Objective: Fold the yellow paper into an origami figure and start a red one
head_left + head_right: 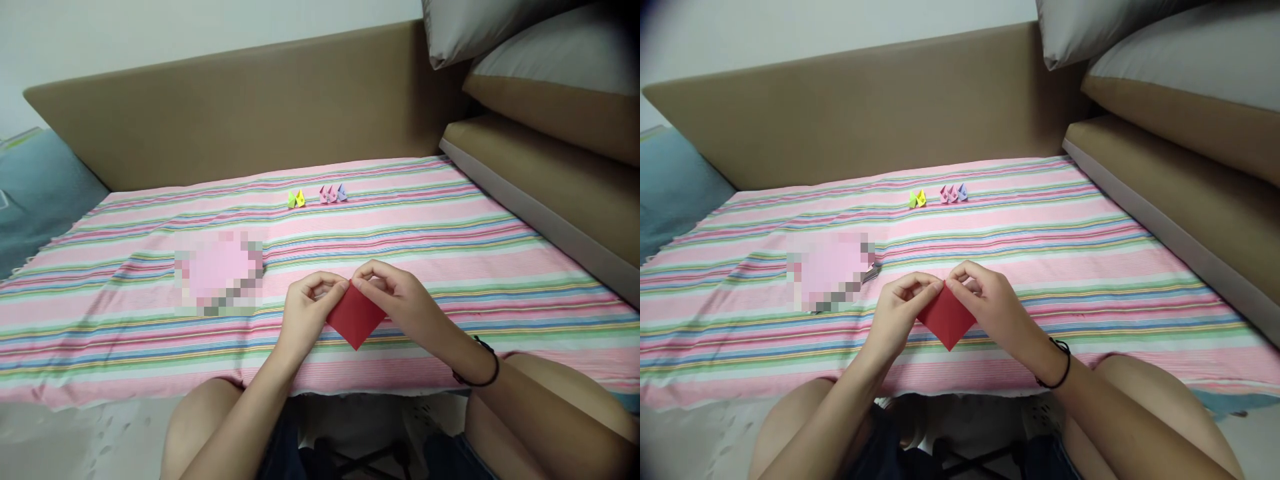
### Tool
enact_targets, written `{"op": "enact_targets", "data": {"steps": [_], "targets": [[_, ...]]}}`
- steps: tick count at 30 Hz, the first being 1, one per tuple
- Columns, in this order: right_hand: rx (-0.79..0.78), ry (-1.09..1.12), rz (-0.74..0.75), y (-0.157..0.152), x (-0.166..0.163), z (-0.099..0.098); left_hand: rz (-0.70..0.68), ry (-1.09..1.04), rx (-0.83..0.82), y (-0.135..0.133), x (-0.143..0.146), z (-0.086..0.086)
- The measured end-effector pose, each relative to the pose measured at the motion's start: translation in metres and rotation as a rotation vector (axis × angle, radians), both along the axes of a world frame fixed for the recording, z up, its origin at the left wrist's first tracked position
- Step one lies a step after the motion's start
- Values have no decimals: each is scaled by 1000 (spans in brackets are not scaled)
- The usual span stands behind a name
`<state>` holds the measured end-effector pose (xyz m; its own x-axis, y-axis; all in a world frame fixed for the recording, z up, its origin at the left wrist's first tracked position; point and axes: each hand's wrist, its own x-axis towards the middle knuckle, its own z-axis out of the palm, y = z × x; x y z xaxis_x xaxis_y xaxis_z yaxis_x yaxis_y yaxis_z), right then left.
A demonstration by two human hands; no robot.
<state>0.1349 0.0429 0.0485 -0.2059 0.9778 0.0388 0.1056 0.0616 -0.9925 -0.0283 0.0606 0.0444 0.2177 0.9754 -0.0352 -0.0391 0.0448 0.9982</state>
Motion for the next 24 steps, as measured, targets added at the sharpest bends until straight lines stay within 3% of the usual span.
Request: {"op": "enact_targets", "data": {"steps": [5,9,24], "targets": [[-55,-6,56,3,0,-3,45,-23,2,2,0,-1],[-47,-18,47,2,0,-4,-16,-62,-104,4,-1,-4],[-12,-86,88,3,1,-2,18,-191,-292,5,2,-5]]}}
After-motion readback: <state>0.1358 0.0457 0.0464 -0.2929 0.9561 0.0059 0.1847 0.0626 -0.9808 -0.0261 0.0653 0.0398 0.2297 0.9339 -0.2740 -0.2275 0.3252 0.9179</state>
